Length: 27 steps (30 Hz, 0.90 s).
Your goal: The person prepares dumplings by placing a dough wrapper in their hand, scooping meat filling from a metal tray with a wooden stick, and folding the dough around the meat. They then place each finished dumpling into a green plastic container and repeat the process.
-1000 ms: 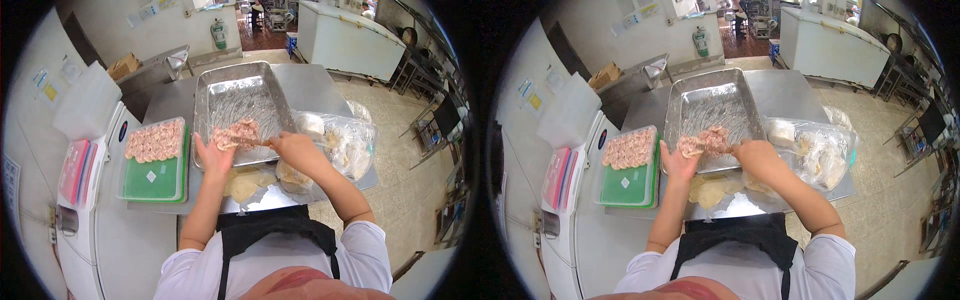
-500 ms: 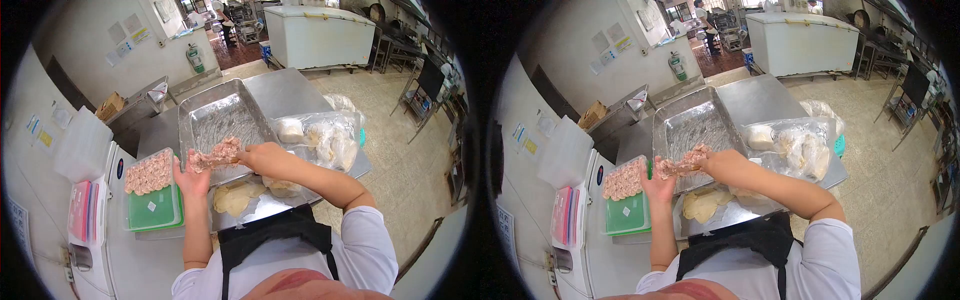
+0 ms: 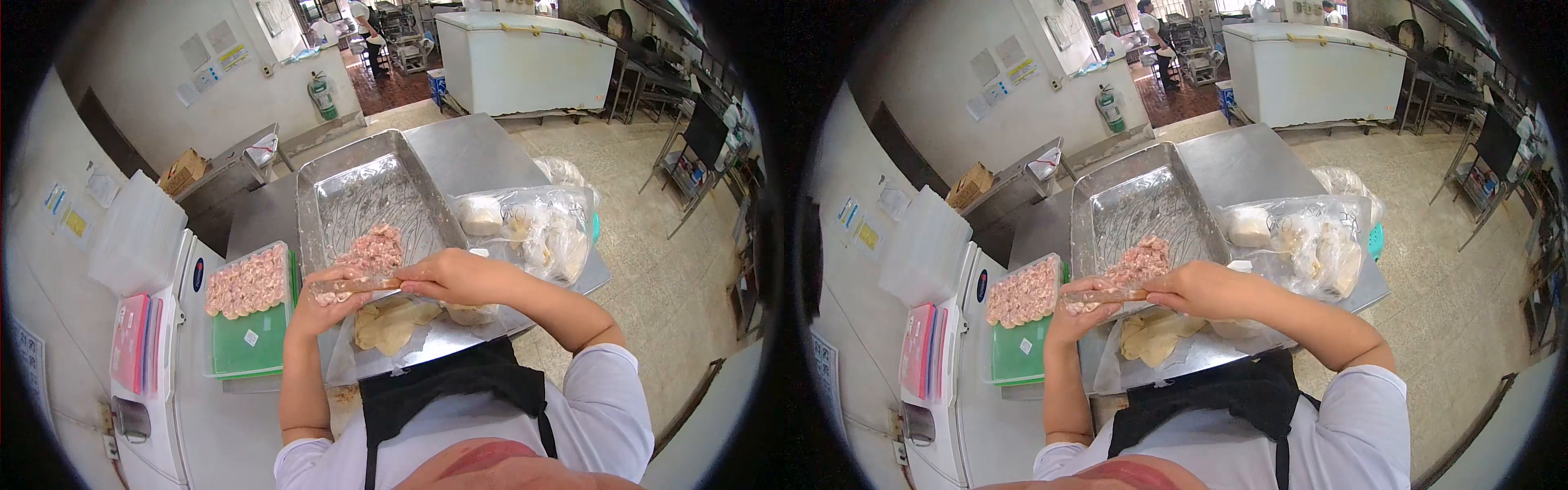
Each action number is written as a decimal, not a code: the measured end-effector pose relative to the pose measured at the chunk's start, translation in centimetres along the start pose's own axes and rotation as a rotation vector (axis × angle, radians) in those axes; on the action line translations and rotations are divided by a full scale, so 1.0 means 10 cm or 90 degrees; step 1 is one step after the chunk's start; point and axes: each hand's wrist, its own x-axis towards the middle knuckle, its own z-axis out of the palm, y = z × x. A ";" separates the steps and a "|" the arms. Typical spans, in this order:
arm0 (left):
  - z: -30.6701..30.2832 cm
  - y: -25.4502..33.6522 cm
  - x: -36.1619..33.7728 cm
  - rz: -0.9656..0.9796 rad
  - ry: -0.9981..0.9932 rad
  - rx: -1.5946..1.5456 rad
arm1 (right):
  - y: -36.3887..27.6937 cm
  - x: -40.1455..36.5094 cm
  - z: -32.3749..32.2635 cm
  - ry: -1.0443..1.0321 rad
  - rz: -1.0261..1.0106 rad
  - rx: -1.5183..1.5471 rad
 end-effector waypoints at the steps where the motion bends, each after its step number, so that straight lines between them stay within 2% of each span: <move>1: -0.01 0.01 -0.02 -0.084 -0.029 -0.019 | 0.14 0.03 0.07 -0.020 -0.014 0.015; 3: -0.03 0.05 0.01 -0.109 -0.039 -0.033 | 0.37 0.11 0.07 -0.040 -0.030 0.028; 5: -0.02 -0.02 -0.01 -0.137 -0.044 -0.046 | 0.52 0.23 -0.05 -0.058 -0.034 -0.088; 6: -0.01 -0.18 -0.03 -0.213 0.033 -0.120 | 0.42 0.24 -0.05 -0.061 -0.039 -0.088; 7: 0.00 -0.33 -0.03 -0.286 0.112 -0.193 | 0.29 0.23 -0.02 0.019 -0.009 -0.220; 8: -0.02 -0.47 -0.03 -0.284 0.119 -0.192 | 0.17 0.24 0.04 0.100 0.021 -0.351; 9: -0.03 -0.57 -0.02 -0.300 0.110 -0.138 | 0.12 0.25 0.14 0.148 -0.047 -0.277; 10: -0.05 -0.66 -0.03 -0.318 0.099 -0.085 | 0.23 0.30 0.22 0.145 -0.051 -0.275; 12: -0.05 -0.53 0.04 -0.327 0.107 -0.085 | 0.65 0.41 0.51 0.062 -0.053 -0.265; 13: -0.04 -0.48 0.05 -0.332 0.108 -0.083 | 0.81 0.42 0.48 0.049 0.043 -0.243; 14: -0.02 -0.47 0.00 -0.334 0.108 -0.082 | 0.97 0.39 0.43 -0.021 0.117 -0.330; 15: -0.03 -0.46 -0.05 -0.270 0.127 -0.116 | 1.04 0.38 0.35 -0.088 0.188 -0.421; 16: -0.04 -0.45 -0.09 -0.210 0.141 -0.147 | 1.08 0.31 0.35 -0.084 0.188 -0.415; 18: -0.06 -0.25 -0.08 -0.195 0.155 -0.139 | 0.89 0.22 0.17 -0.010 0.208 -0.355; 19: -0.05 -0.18 -0.10 -0.186 0.162 -0.133 | 0.76 0.17 0.08 -0.016 0.209 -0.353; 20: -0.03 -0.18 -0.07 -0.190 0.163 -0.137 | 0.59 0.14 -0.03 0.038 0.150 -0.235; 21: -0.04 -0.18 -0.01 -0.077 0.161 -0.002 | 0.49 0.14 -0.08 0.091 0.091 -0.115; 22: -0.04 -0.18 0.04 0.036 0.154 0.134 | 0.44 0.14 -0.03 0.089 0.093 -0.112; 23: -0.04 -0.23 0.07 0.032 0.152 0.134 | 0.38 0.14 0.06 0.042 0.071 -0.042; 25: 0.00 -0.35 0.11 -0.023 -0.024 0.032 | 0.37 0.13 0.26 -0.046 0.059 0.112; 27: 0.01 -0.25 0.16 -0.082 -0.041 0.054 | 0.50 0.18 0.16 -0.079 0.089 0.065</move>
